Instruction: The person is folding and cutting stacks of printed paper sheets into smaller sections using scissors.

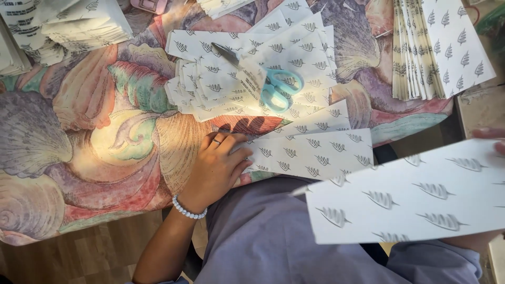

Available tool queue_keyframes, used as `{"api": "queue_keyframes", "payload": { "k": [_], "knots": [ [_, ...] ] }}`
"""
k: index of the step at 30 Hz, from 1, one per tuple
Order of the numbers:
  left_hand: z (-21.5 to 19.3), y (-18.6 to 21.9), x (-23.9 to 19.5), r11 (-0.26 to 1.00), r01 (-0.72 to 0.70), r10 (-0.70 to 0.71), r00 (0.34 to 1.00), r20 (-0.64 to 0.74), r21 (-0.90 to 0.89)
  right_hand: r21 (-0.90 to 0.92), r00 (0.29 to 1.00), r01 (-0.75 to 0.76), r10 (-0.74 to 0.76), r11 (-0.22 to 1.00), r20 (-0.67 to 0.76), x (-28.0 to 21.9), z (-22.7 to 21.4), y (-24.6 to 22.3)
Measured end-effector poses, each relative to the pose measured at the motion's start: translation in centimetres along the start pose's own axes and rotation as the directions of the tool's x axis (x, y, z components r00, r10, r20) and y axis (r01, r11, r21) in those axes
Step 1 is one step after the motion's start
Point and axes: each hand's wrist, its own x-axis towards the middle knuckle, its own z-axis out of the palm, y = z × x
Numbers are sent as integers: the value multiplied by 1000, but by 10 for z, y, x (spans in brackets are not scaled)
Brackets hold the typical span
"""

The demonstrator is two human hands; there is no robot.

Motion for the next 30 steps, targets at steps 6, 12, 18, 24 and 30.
{"api": "queue_keyframes", "payload": {
  "k": [6, 12, 18, 24, 30],
  "knots": [
    [-23, 3, 21, 978, 171, -169, 985, 24, -117, 51, 999, -8, 11, 999, -48, 75, 78, 7],
    [-53, -4, 47, 745, 314, -382, 924, 10, -589, -273, 999, 42, -40, 961, 12, 80, 165, 79],
    [-48, 29, 51, 924, -173, 16, 909, -416, -341, -617, 995, 52, 12, 785, 99, 104, 169, 33],
    [-39, 159, 85, 807, -584, 546, 795, -264, -87, -640, 935, 184, 68, 746, 347, 119, 160, 25],
    [44, 136, 96, 949, 128, -128, 992, -19, 290, -486, 931, 82, 107, 870, 349, 131, 148, 16]
  ]
}}
